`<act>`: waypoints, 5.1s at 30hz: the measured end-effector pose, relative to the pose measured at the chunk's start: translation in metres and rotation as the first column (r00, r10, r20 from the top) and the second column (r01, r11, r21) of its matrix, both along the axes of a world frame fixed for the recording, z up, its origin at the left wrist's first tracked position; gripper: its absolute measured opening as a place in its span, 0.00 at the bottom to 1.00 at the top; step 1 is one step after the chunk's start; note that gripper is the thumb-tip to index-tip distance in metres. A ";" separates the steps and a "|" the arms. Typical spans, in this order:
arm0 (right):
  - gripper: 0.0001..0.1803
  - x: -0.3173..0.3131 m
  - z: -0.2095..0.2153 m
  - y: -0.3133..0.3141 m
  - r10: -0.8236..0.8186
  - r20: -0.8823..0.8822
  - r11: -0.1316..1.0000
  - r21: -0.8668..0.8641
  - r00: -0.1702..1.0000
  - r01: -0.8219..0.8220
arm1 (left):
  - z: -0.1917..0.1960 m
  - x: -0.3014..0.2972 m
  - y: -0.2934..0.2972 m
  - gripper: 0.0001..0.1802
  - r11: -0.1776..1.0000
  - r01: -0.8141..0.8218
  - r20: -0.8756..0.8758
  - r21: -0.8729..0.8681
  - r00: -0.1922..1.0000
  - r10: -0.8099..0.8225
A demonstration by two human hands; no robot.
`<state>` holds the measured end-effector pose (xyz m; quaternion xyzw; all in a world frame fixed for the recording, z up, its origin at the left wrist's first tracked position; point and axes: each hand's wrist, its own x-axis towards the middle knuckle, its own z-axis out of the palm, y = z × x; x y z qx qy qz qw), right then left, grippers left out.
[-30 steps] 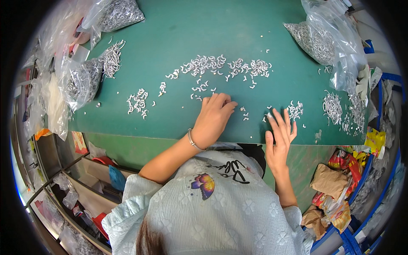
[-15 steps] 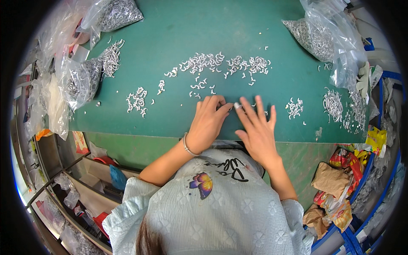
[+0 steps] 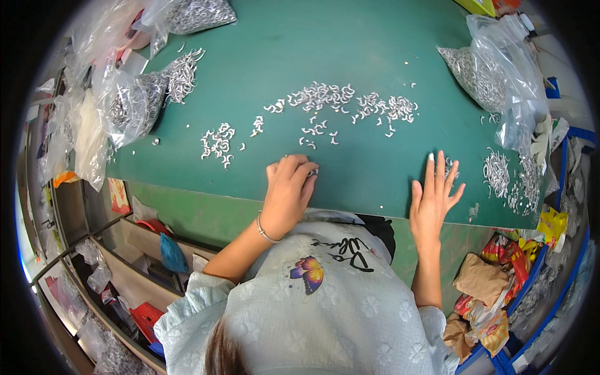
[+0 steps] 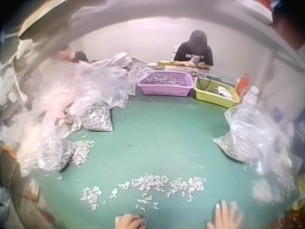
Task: The person sorts small white plastic components on a green table by hand, picking them up individually or in small handfuls and placing them into bags.
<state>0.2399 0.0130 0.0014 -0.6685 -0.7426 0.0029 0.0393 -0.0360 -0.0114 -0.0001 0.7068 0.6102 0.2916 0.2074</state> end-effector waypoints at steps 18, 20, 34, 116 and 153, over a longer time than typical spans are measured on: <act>0.35 -0.121 0.007 0.038 0.469 -0.406 0.841 -0.065 0.784 -0.537 | 0.002 -0.028 0.011 0.24 0.970 -0.230 -0.091 0.075 0.967 0.236; 0.36 -0.125 -0.002 0.045 0.502 -0.285 0.837 -0.079 0.816 -0.542 | -0.001 -0.016 0.022 0.24 0.986 -0.154 -0.128 0.060 0.979 0.161; 0.35 -0.114 0.006 0.044 0.509 -0.289 0.832 -0.075 0.811 -0.549 | -0.003 -0.005 0.026 0.25 0.992 -0.122 -0.181 -0.001 0.976 0.120; 0.30 -0.051 0.011 -0.039 0.261 -0.337 0.934 -0.148 0.905 -0.325 | 0.142 -0.062 0.005 0.15 0.941 -0.119 0.731 0.317 -0.602 -0.322; 0.32 -0.043 0.021 -0.039 0.311 -0.364 0.865 -0.274 0.878 -0.420 | -0.004 0.036 0.026 0.08 0.998 0.063 0.182 0.024 0.981 -0.066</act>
